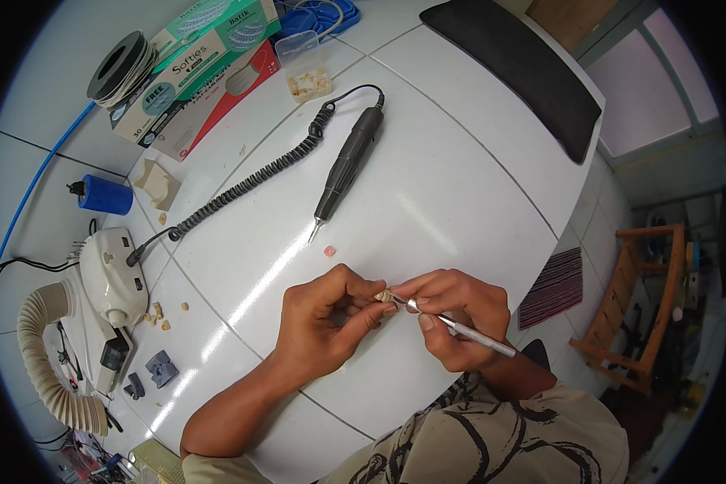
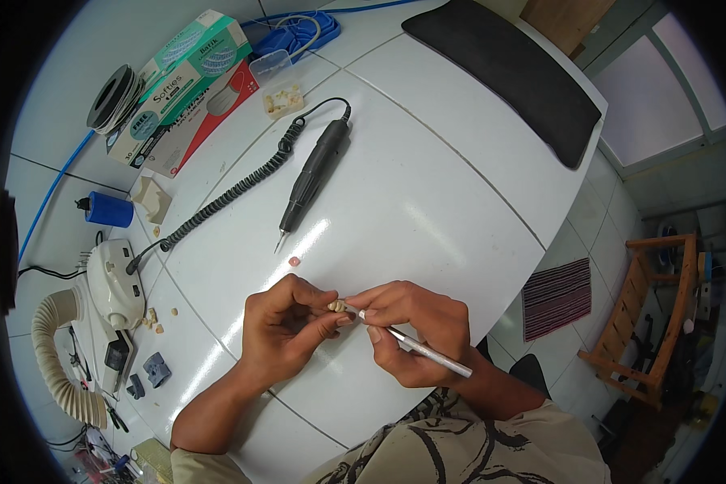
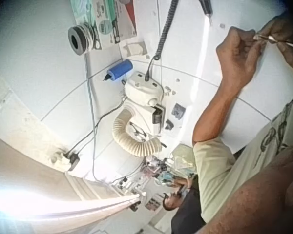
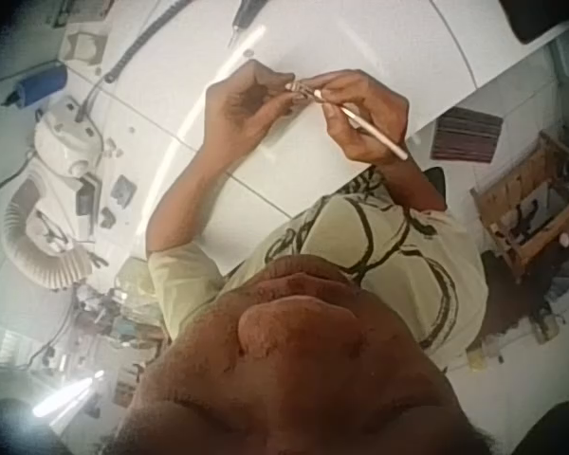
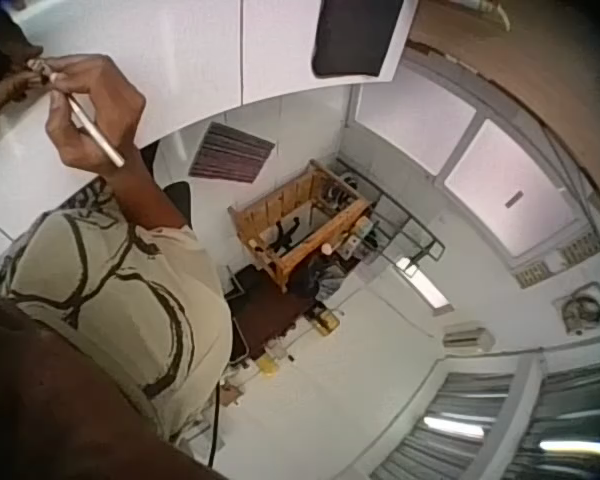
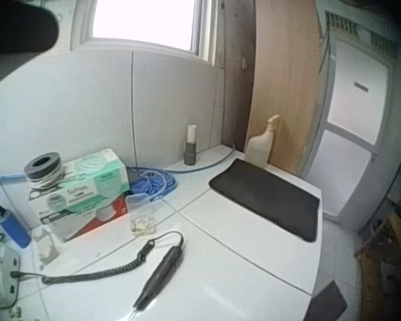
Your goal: Sculpting and refining a dental tooth model using a hand tool.
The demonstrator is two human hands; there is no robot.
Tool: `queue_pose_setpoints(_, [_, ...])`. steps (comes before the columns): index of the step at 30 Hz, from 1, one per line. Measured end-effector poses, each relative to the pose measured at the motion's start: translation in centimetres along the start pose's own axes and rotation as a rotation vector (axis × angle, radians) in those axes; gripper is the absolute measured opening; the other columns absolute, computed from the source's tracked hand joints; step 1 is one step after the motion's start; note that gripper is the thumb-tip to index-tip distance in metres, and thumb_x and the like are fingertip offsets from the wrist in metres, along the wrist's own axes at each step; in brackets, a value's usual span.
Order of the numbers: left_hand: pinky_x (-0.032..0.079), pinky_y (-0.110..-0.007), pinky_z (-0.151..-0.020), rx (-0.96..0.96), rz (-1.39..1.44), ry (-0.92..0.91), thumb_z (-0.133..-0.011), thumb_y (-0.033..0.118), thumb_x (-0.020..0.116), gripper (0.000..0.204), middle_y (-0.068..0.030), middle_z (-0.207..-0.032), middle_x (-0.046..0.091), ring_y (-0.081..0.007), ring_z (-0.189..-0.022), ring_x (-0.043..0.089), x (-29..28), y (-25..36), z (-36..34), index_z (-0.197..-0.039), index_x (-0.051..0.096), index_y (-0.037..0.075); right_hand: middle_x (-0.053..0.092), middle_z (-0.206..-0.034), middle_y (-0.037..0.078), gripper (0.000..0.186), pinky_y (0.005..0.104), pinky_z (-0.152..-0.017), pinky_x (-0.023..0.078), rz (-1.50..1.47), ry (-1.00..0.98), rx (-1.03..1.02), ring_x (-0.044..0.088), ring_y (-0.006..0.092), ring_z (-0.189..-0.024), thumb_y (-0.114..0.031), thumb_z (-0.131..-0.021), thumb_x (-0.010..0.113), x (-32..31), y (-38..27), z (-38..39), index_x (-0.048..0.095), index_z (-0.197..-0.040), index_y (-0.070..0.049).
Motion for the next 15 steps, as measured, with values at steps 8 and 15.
queue_pose_setpoints(8, [0.066,-0.028,-0.074,0.014,-0.052,-0.036,-0.097,-0.007,0.075,0.015,-0.0126,-0.097,0.076,-0.0188,-0.094,0.079,-0.04,-0.21,0.14,-0.108,0.065,-0.006,0.076,-0.095,0.022,0.013,0.0393,-0.08,0.068,-0.013,0.017,-0.032,0.08,0.037,-0.103,0.009,-0.089,0.069,0.18,0.45,0.16,0.063,-0.099,0.004])
queue_pose_setpoints(15, [0.066,-0.028,-0.074,0.027,-0.026,-0.048,-0.097,-0.008,0.075,0.015,-0.0129,-0.097,0.076,-0.0189,-0.094,0.079,-0.13,-0.04,0.08,-0.107,0.065,-0.006,0.075,-0.095,0.022,0.014,0.04,-0.081,0.068,0.003,0.015,-0.056,0.08,0.0372,-0.102,0.01,-0.088,0.069,0.15,0.27,0.0,0.063,-0.099,0.004])
Point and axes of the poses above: each hand's wrist, its own z-axis away from the middle knuckle, its own x-axis out of the palm, y = z × x, the point moved 1 cm from there along -z, towards the middle knuckle
